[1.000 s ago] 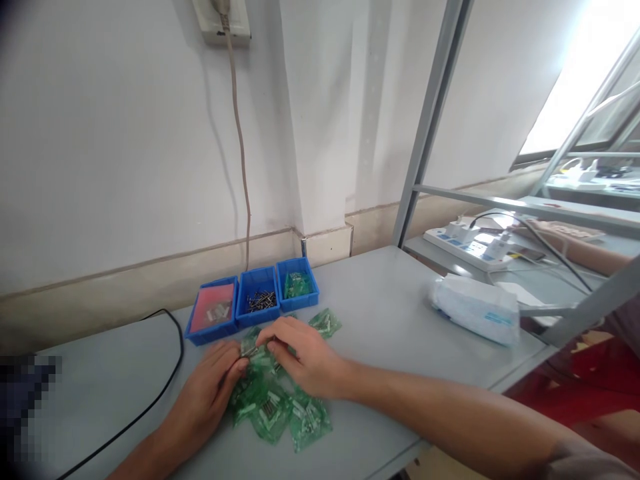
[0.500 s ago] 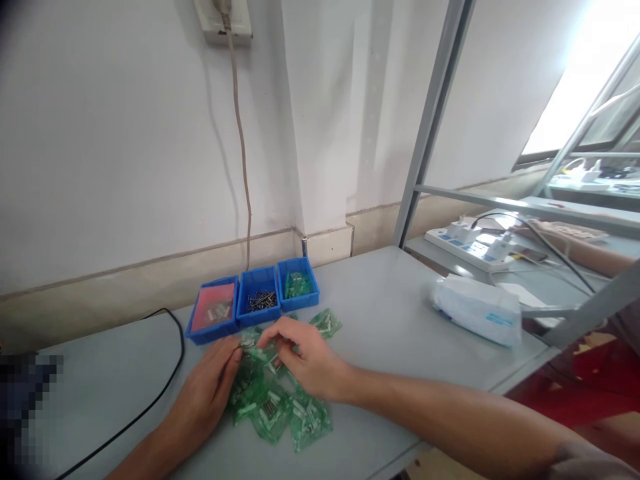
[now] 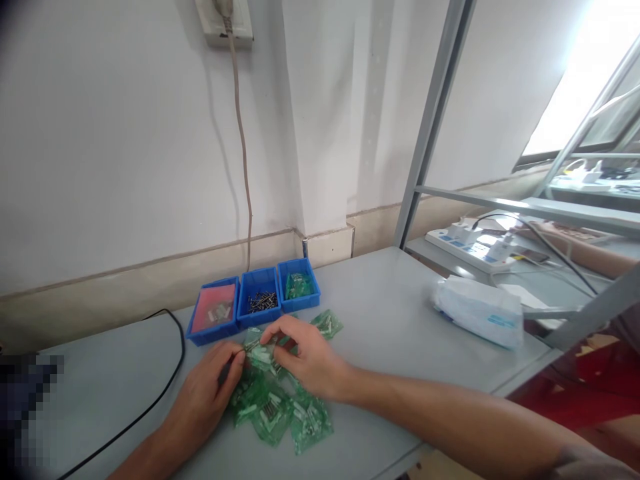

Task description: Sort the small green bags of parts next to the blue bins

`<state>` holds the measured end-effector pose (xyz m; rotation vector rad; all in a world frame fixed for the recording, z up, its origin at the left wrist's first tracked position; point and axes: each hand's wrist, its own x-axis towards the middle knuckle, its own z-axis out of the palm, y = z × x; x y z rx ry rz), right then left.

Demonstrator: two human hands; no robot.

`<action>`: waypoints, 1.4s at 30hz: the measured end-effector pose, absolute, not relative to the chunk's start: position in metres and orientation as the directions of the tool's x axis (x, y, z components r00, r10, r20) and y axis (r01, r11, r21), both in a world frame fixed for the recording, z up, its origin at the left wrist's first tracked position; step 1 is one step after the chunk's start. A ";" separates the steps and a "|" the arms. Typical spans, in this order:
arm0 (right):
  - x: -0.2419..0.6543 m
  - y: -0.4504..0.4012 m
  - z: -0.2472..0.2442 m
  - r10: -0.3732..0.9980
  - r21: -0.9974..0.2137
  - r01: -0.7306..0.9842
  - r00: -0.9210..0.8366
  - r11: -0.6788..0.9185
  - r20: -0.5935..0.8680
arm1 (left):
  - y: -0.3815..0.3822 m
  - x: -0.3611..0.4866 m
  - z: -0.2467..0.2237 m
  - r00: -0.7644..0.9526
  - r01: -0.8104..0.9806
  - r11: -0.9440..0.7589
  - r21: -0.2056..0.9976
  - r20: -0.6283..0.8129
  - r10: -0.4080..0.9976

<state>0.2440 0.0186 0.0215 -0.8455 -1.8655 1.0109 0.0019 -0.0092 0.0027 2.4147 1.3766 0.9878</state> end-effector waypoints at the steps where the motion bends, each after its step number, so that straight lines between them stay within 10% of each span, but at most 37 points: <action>1: 0.244 0.018 0.022 0.836 -0.882 0.159 -0.428 0.444 0.344 | -0.009 0.002 0.003 0.342 0.693 -0.543 0.475 0.446 0.827; 42: 0.247 0.017 0.021 0.764 -0.793 0.184 -0.458 0.581 0.454 | -0.012 0.002 0.006 0.364 0.658 -0.520 0.544 0.375 0.853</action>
